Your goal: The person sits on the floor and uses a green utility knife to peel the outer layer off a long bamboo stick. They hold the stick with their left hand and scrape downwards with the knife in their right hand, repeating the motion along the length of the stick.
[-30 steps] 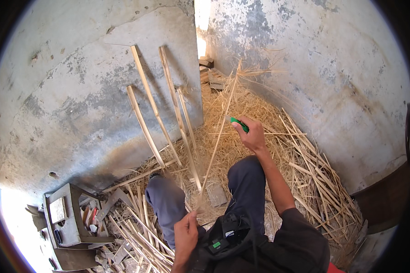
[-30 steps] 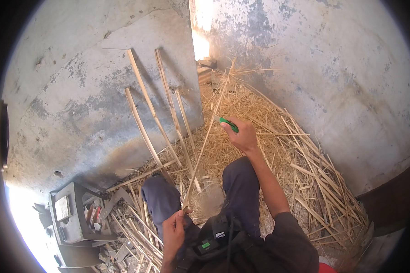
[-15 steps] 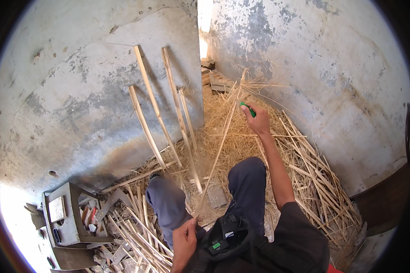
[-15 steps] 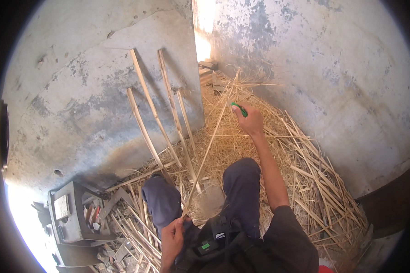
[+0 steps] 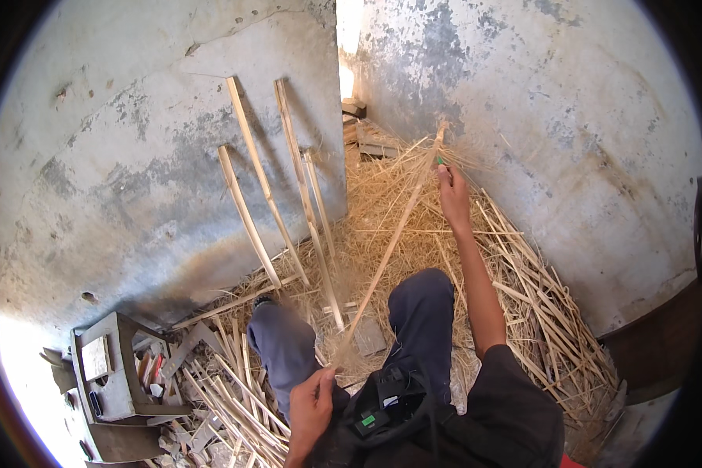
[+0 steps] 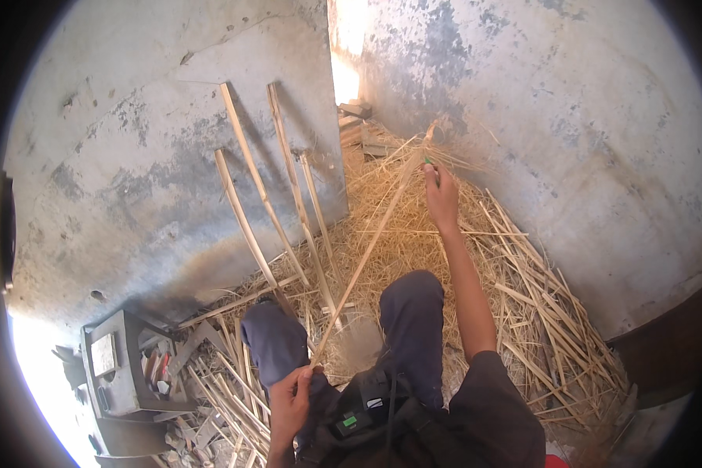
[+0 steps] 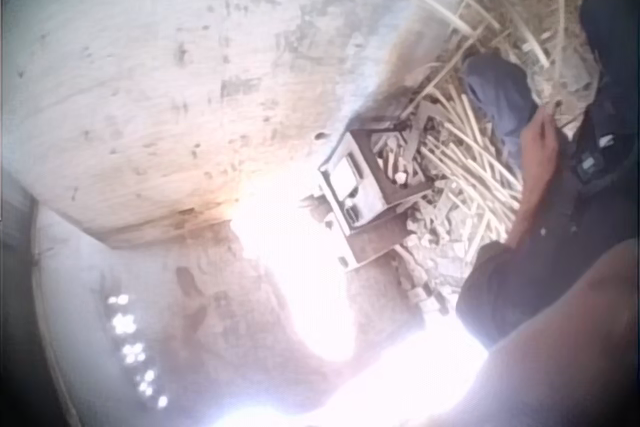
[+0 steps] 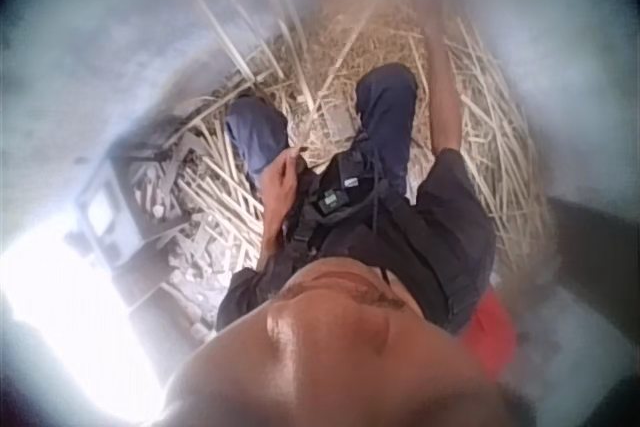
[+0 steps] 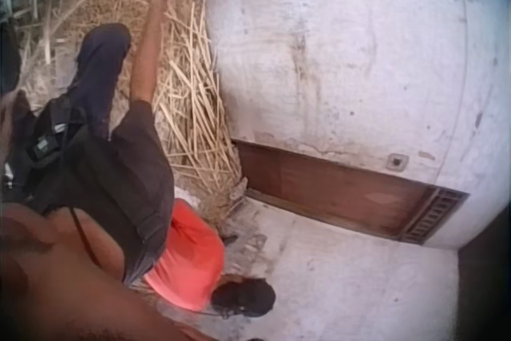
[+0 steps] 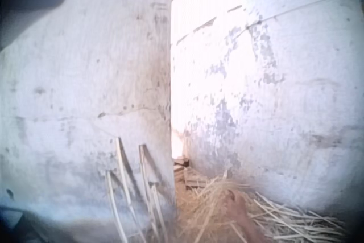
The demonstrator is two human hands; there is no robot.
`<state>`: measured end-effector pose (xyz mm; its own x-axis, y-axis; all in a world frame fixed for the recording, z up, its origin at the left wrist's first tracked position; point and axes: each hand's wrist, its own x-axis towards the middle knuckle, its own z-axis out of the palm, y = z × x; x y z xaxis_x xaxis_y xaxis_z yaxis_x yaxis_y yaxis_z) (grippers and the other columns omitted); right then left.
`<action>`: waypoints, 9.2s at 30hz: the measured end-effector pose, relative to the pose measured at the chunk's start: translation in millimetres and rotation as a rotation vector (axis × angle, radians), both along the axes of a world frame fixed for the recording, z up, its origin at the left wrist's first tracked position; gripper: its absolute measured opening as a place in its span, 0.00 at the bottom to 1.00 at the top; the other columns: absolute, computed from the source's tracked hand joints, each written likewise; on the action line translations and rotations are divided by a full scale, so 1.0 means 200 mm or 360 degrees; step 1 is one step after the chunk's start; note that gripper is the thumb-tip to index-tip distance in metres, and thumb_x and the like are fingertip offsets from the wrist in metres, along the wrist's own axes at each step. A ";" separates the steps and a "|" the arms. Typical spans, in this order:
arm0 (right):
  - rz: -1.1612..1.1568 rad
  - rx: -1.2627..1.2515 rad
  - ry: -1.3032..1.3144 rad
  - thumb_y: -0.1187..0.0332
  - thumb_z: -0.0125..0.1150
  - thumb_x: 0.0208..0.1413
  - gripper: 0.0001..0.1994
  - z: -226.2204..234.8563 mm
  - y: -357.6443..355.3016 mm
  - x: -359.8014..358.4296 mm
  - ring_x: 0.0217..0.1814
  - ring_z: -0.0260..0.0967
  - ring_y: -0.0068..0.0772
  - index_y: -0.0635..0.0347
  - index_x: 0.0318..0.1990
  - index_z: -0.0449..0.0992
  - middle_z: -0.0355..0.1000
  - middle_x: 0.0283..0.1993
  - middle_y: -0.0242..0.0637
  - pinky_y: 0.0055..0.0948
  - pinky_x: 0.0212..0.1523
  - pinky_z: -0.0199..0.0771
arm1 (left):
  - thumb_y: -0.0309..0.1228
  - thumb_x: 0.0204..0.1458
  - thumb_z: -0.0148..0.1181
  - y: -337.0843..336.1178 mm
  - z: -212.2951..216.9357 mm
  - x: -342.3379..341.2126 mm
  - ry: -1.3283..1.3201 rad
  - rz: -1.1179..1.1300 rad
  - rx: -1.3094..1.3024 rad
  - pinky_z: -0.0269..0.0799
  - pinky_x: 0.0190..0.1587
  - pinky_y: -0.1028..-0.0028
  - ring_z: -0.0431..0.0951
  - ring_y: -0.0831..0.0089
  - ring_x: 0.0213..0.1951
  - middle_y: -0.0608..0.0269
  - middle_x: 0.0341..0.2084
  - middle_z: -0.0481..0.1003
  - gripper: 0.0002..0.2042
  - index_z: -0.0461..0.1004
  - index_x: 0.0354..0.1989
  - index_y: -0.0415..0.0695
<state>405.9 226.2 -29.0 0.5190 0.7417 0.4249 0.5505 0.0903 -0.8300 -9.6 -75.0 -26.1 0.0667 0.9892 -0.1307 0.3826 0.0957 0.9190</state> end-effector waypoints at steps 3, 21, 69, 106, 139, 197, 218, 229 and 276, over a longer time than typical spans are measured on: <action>0.0081 -0.0026 0.0146 0.46 0.51 0.79 0.27 0.00 -0.16 -0.13 0.28 0.61 0.20 0.59 0.68 0.74 0.69 0.30 0.28 0.32 0.34 0.64 | 0.33 0.74 0.58 0.03 -0.02 0.05 -0.0049 -0.0023 0.0122 0.67 0.30 0.70 0.68 0.77 0.24 0.59 0.20 0.72 0.13 0.84 0.52 0.36; 0.1026 0.0031 0.0945 0.69 0.70 0.69 0.22 0.09 -0.78 -0.67 0.43 0.72 0.17 0.65 0.67 0.78 0.80 0.46 0.29 0.24 0.45 0.72 | 0.36 0.70 0.63 0.25 0.12 0.23 -0.0003 -0.0182 0.0266 0.73 0.34 0.59 0.79 0.53 0.26 0.48 0.25 0.78 0.13 0.75 0.51 0.38; 0.0999 0.0520 -0.0602 0.50 0.77 0.60 0.19 -0.03 -0.83 -0.71 0.26 0.80 0.41 0.59 0.39 0.87 0.82 0.30 0.37 0.33 0.27 0.77 | 0.33 0.76 0.48 0.21 0.10 0.23 0.0337 -0.0097 0.0347 0.65 0.33 0.35 0.76 0.27 0.29 0.32 0.23 0.74 0.09 0.68 0.45 0.39; 0.0175 0.0150 -0.0355 0.43 0.65 0.71 0.26 0.11 -0.28 -0.30 0.24 0.74 0.28 0.59 0.51 0.90 0.80 0.25 0.34 0.35 0.27 0.69 | 0.35 0.76 0.47 0.07 -0.03 0.14 0.0514 -0.0297 0.0269 0.69 0.33 0.36 0.79 0.31 0.29 0.36 0.21 0.75 0.10 0.69 0.47 0.41; 0.0751 -0.0118 0.1128 0.54 0.55 0.78 0.24 0.01 -0.47 -0.44 0.17 0.50 0.09 0.59 0.72 0.72 0.72 0.35 0.29 0.17 0.18 0.52 | 0.47 0.78 0.45 0.27 -0.23 0.07 -0.0324 -0.0316 -0.0200 0.61 0.27 0.61 0.68 0.68 0.21 0.61 0.19 0.66 0.23 0.70 0.35 0.41; 0.1382 0.0480 -0.0368 0.54 0.76 0.62 0.18 0.01 -0.93 -0.75 0.31 0.84 0.40 0.60 0.46 0.87 0.85 0.37 0.39 0.32 0.32 0.80 | 0.46 0.82 0.36 0.30 0.09 0.22 -0.0703 -0.0314 0.0059 0.50 0.28 0.73 0.55 0.82 0.26 0.75 0.24 0.60 0.23 0.69 0.41 0.40; 0.0414 0.0233 -0.0275 0.60 0.72 0.66 0.15 -0.03 -0.72 -0.57 0.23 0.77 0.28 0.60 0.51 0.88 0.83 0.29 0.40 0.30 0.25 0.71 | 0.38 0.77 0.45 0.10 0.17 0.24 0.0092 -0.0299 0.0227 0.68 0.36 0.40 0.77 0.30 0.32 0.33 0.26 0.75 0.17 0.70 0.55 0.33; 0.1173 0.0417 -0.0289 0.45 0.70 0.65 0.23 -0.02 -0.94 -0.70 0.27 0.80 0.39 0.61 0.43 0.88 0.81 0.30 0.40 0.32 0.30 0.76 | 0.35 0.75 0.52 0.22 0.19 0.22 -0.0011 -0.0052 0.0372 0.66 0.31 0.45 0.77 0.33 0.27 0.38 0.22 0.74 0.14 0.70 0.49 0.33; 0.1176 0.0585 -0.0337 0.41 0.71 0.63 0.26 0.09 -0.90 -0.69 0.21 0.74 0.36 0.59 0.40 0.89 0.76 0.23 0.35 0.32 0.23 0.70 | 0.33 0.73 0.57 0.18 0.16 0.19 -0.0084 -0.0086 0.0392 0.68 0.28 0.53 0.78 0.45 0.22 0.45 0.19 0.73 0.14 0.73 0.50 0.31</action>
<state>268.0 45.3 -11.1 -0.1617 0.6544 0.7386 0.3840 0.7312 -0.5638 27.9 -38.4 5.5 0.1209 0.9856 0.1186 0.3318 -0.1527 0.9309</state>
